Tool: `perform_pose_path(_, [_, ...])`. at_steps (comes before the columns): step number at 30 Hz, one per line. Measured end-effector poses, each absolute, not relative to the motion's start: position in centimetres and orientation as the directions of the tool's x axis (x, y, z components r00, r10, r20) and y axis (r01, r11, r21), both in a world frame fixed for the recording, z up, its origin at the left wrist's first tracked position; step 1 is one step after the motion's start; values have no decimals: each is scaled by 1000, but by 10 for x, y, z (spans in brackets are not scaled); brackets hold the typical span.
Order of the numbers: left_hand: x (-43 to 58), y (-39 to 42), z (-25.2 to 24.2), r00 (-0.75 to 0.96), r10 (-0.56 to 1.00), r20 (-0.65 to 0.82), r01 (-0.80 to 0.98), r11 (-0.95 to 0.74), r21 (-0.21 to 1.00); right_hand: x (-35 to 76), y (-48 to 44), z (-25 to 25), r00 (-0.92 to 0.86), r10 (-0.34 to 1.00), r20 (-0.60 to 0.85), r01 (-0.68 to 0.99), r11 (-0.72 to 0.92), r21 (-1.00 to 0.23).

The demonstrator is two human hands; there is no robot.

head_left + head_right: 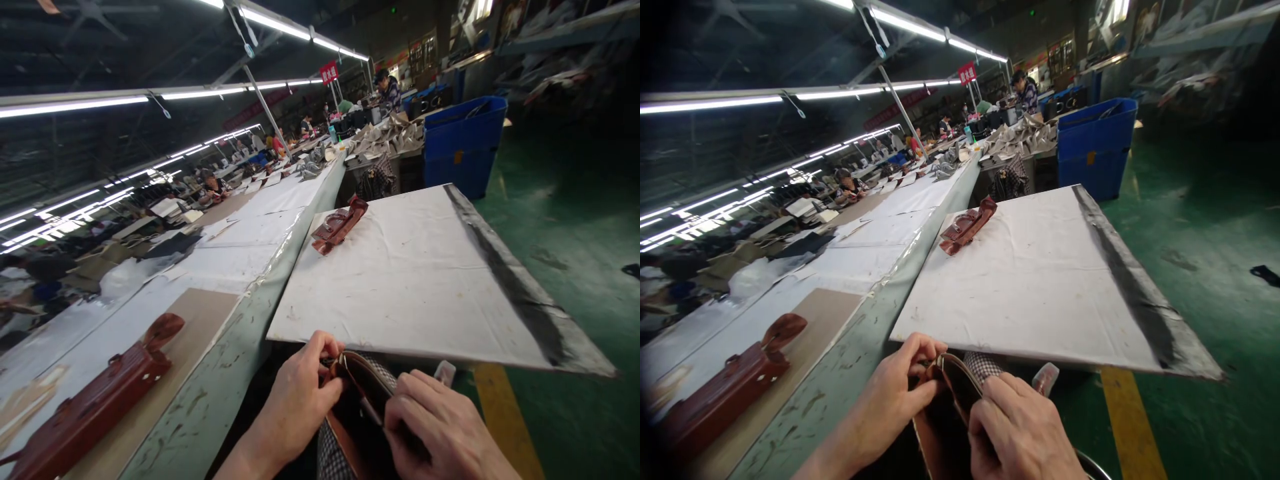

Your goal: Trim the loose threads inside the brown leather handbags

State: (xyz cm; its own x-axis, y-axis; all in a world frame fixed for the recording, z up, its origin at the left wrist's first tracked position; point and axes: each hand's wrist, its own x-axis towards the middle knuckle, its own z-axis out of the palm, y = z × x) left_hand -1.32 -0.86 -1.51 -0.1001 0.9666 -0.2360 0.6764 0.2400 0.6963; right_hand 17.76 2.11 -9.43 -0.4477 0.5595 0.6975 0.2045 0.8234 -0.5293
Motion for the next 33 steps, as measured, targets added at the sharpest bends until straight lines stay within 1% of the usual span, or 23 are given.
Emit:
perform_pose_path(2, [-13, -9, -14, -62, 976, -210, 704, 192, 684, 178, 20, -95, -428, 580, 693, 199, 809, -554])
perform_pose_path(6, [-13, -6, -10, 80, 987, -139, 772, 27, 634, 182, 19, -99, -412, 609, 677, 220, 788, -575])
perform_pose_path(11, [-11, 4, -5, 176, 975, -133, 818, -70, 572, 191, 18, -107, -450, 671, 590, 292, 734, -613])
perform_pose_path(13, [-11, 8, -6, 213, 969, -128, 830, -110, 547, 194, 17, -108, -423, 712, 561, 323, 697, -641])
perform_pose_path(15, [-12, 12, -7, 266, 956, -121, 821, -158, 549, 196, 17, -108, -390, 744, 542, 336, 663, -669])
perform_pose_path(18, [-13, 18, -11, 325, 940, -108, 777, -200, 597, 198, 18, -109, -383, 766, 517, 334, 636, -696])
perform_pose_path(20, [-13, 21, -15, 324, 942, -93, 759, -200, 620, 198, 19, -111, -401, 767, 501, 328, 631, -703])
perform_pose_path(25, [-11, 24, -23, 301, 953, -30, 747, -216, 629, 202, 21, -116, -433, 767, 474, 346, 627, -698])
perform_pose_path(33, [-3, 25, -23, 234, 972, -24, 757, -166, 632, 208, 23, -110, -451, 794, 407, 481, 601, -638])
